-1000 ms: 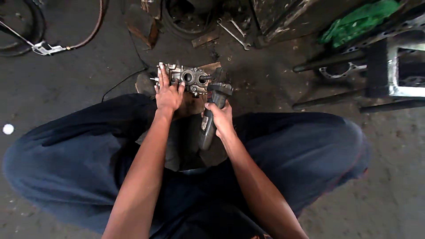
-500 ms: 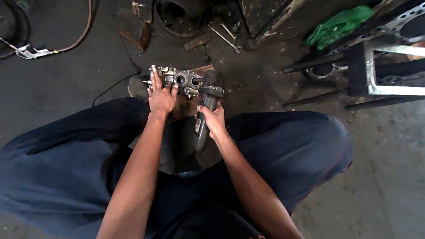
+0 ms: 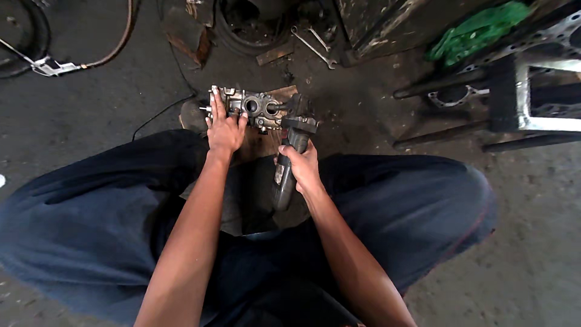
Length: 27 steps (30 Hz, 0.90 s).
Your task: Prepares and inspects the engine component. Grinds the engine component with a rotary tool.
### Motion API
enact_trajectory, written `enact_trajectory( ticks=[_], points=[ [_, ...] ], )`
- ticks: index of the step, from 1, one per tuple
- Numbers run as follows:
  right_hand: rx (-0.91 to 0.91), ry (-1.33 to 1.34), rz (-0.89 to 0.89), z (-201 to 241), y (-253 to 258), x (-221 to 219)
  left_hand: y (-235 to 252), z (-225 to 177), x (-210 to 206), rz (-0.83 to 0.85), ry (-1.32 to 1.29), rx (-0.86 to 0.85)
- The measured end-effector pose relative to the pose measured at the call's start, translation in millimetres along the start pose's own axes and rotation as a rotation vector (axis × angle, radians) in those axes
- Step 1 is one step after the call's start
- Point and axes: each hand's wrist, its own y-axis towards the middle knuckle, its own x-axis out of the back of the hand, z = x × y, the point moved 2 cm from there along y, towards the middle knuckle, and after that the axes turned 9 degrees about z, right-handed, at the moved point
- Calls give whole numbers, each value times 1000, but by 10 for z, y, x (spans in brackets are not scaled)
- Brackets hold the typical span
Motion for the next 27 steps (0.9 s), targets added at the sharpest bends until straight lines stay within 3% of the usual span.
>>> enact_trajectory(
  ticks=[19, 27],
  points=[
    [-116, -87, 69, 204, 76, 101, -27, -2, -4, 11, -3, -1],
    [-121, -82, 57, 41, 195, 21, -28, 9, -41, 9, 5, 2]
  ],
)
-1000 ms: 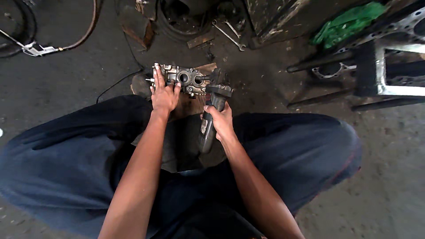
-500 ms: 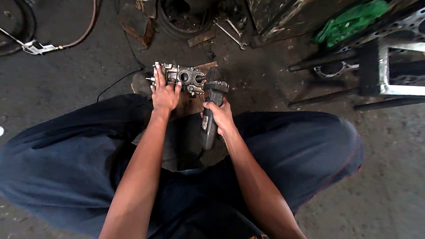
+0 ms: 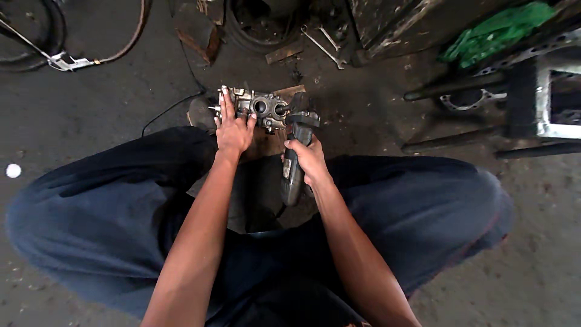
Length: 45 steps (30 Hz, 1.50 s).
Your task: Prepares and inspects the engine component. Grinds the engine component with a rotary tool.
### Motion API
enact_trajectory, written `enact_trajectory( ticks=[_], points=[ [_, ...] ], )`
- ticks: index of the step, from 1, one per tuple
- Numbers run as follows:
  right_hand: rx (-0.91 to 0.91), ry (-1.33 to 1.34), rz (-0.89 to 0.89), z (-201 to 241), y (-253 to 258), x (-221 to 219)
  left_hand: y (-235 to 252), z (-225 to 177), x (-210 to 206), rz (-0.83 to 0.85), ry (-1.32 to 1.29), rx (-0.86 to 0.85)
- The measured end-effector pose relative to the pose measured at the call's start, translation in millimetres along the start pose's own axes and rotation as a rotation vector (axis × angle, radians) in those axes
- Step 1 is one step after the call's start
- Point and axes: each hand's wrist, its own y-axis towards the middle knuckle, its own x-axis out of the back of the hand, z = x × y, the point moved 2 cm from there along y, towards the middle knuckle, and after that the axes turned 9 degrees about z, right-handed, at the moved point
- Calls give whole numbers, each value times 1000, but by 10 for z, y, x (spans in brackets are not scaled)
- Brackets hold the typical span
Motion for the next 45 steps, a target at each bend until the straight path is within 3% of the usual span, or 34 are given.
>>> enact_trajectory(
  ticks=[13, 18, 22, 33, 45],
  points=[
    [32, -33, -19, -167, 175, -92, -4, -10, 3, 16, 23, 8],
    [47, -55, -46, -202, 199, -141, -154, -138, 195, 105, -22, 49],
    [50, -90, -48, -229, 197, -135, -70, -49, 67, 25, -2, 6],
    [23, 3, 7, -28, -72, 50, -27, -25, 32, 20, 9, 7],
    [51, -97, 10, 105, -194, 74, -16, -12, 2, 20, -2, 12]
  ],
)
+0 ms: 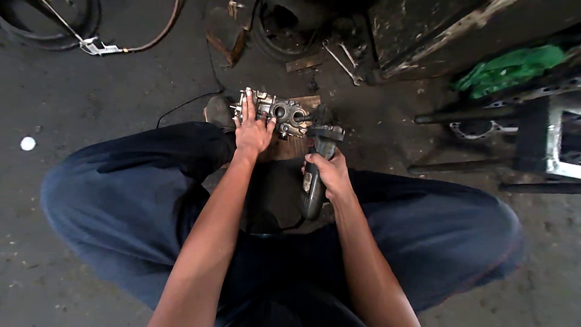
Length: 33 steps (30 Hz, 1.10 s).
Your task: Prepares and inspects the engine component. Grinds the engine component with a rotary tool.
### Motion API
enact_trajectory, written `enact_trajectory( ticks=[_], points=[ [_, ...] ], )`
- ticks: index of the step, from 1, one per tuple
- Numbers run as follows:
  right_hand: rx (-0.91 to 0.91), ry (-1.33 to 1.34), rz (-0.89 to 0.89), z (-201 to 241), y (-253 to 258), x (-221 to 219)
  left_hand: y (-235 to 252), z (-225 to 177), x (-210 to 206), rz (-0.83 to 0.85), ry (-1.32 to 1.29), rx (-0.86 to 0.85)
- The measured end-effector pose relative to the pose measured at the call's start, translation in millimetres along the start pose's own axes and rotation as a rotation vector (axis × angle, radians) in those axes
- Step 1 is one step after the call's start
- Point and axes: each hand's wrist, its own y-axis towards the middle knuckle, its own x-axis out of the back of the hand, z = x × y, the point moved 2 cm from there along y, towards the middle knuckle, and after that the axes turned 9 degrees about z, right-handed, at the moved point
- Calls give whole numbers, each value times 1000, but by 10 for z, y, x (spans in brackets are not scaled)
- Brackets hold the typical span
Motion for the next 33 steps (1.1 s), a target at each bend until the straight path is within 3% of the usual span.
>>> enact_trajectory(
  ticks=[14, 24, 30, 33],
  points=[
    [74, -238, -56, 53, -201, 86, -36, -33, 34, 9, 2, 2],
    [149, -50, -96, -27, -211, 117, -18, -32, 19, 3, 39, 6],
    [266, 105, -106, -26, -254, 187, 14, -78, 50, -150, 23, -25],
    [311, 60, -112, -19, -240, 232, 3, -106, 100, -158, -2, -30]
  ],
)
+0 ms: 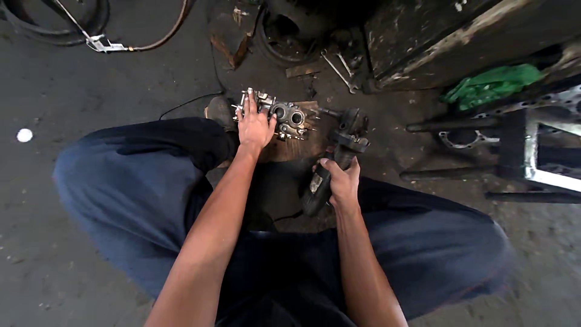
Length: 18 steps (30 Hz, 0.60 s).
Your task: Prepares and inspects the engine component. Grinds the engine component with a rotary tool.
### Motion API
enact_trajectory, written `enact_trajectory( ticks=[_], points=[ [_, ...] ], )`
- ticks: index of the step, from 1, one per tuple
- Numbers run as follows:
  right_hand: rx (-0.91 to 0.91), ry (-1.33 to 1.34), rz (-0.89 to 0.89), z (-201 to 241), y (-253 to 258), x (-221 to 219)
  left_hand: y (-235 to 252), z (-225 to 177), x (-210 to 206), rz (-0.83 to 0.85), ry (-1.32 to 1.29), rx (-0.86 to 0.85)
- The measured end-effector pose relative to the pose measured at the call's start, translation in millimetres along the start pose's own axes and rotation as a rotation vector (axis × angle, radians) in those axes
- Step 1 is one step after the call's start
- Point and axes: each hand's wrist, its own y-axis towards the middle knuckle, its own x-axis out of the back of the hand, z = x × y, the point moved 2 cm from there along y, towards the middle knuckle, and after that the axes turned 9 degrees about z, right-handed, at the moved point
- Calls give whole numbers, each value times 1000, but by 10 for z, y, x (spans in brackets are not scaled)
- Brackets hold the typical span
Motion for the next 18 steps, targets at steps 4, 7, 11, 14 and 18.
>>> enact_trajectory(
  ticks=[4, 7, 11, 14, 18],
  points=[
    [14, -170, 33, -25, 23, 19, -26, -9, 53, 70, -1, 7],
    [-19, -335, 62, -58, 15, -51, -27, -12, 27, 100, 4, 30],
    [-48, -443, 93, -222, 92, -125, -15, 7, -35, 72, 17, 25],
    [-72, -497, 91, -313, 170, -165, -9, 19, -38, 77, 38, 19],
    [-85, -558, 63, -384, 224, -222, -17, -11, -7, 102, 23, 45]
  ],
)
